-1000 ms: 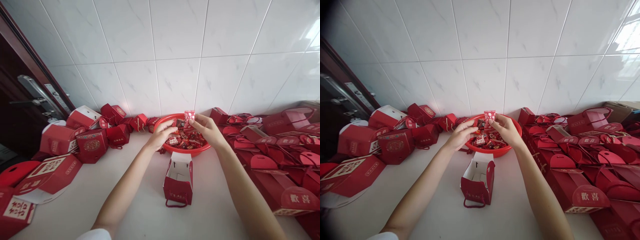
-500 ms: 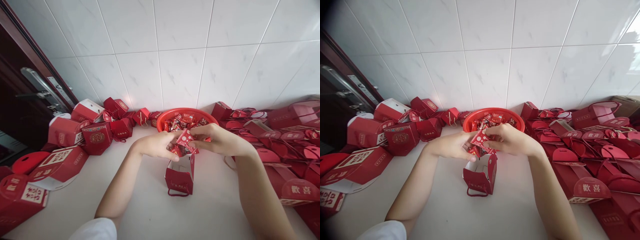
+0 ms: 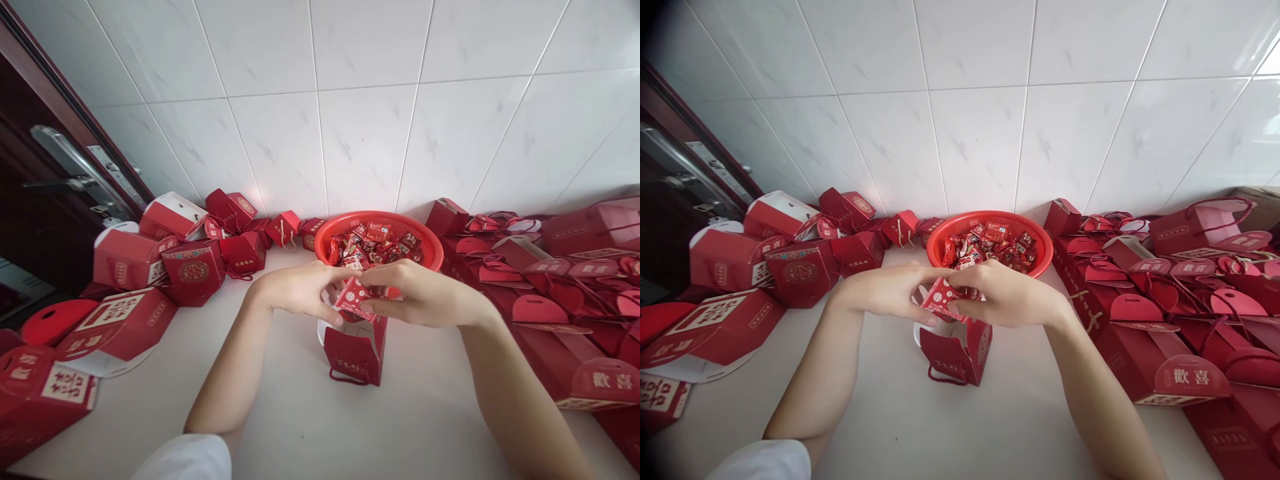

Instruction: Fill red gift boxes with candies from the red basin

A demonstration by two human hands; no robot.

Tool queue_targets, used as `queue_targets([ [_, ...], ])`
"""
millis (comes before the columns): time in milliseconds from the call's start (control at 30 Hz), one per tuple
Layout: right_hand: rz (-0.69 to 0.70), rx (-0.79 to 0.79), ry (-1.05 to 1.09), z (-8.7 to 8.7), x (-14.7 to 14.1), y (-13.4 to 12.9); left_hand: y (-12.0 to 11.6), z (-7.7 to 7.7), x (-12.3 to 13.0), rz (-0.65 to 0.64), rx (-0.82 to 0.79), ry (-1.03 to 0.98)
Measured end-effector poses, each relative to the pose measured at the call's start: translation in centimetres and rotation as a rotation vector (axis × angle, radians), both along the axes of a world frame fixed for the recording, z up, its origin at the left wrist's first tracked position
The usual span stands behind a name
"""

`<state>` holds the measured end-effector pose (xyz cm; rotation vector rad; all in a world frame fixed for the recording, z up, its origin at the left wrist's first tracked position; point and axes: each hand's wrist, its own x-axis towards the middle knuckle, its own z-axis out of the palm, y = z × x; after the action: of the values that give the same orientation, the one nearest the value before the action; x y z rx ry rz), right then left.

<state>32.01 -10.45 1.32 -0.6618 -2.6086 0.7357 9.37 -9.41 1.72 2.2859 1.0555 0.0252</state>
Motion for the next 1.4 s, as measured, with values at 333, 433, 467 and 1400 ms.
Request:
queue_targets([
  [333, -0.038, -0.112, -0.308, -0.9, -0.7, 0.3, -0.1, -0.3, -0.6, 0.021, -0.02, 0.102],
  [433, -0.062, -0.155, -0.403, -0.8, -0.7, 0.1, 0.1, -0.6, -0.8, 0.002, -0.041, 0.1],
  [467, -0.07, -0.155, -0.402, -0.7, -0.6, 0.1, 0.2, -0.7, -0.9, -0.001, -0.045, 0.093],
  [1400, -0.213, 0.327, -0.054, 1.6, 6.5, -7.8, 14.6, -4.8, 5.2, 0.234, 0.321, 0.586],
])
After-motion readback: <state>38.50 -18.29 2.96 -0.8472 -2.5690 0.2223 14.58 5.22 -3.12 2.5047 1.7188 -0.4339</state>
